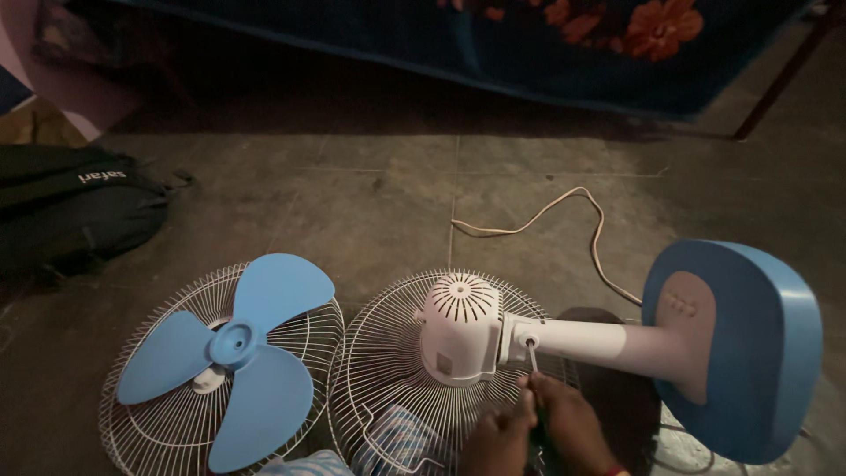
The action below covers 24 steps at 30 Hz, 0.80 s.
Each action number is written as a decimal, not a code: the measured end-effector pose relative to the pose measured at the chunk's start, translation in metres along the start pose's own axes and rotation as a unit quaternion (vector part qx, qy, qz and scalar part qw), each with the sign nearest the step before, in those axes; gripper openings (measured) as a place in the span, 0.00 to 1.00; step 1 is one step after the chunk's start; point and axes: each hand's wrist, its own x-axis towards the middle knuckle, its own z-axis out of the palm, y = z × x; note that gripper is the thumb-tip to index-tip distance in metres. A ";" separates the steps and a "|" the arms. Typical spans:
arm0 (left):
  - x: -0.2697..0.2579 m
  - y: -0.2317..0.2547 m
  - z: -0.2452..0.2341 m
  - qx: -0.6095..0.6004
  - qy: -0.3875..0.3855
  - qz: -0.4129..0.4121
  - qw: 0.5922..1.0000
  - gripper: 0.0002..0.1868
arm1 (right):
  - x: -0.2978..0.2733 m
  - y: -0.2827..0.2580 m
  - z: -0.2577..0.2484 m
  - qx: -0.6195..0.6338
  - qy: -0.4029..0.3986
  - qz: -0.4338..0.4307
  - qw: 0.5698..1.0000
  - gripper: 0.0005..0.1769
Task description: The person reassembles an electric fan by attaching the motor housing to the stand, then mounting the fan blade and securing it with a nut. The front grille is placed on the floor nearby.
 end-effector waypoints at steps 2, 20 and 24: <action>-0.007 0.003 0.004 0.025 -0.023 -0.017 0.999 0.28 | 0.003 -0.001 0.002 0.075 -0.011 0.029 0.997 0.22; 0.033 -0.089 0.034 -0.310 -0.255 0.051 0.914 0.21 | -0.033 -0.091 0.002 -0.117 0.044 0.054 0.991 0.28; 0.053 -0.105 0.043 -0.297 -0.249 0.072 0.919 0.20 | -0.051 -0.119 -0.004 -0.202 0.083 0.039 0.975 0.27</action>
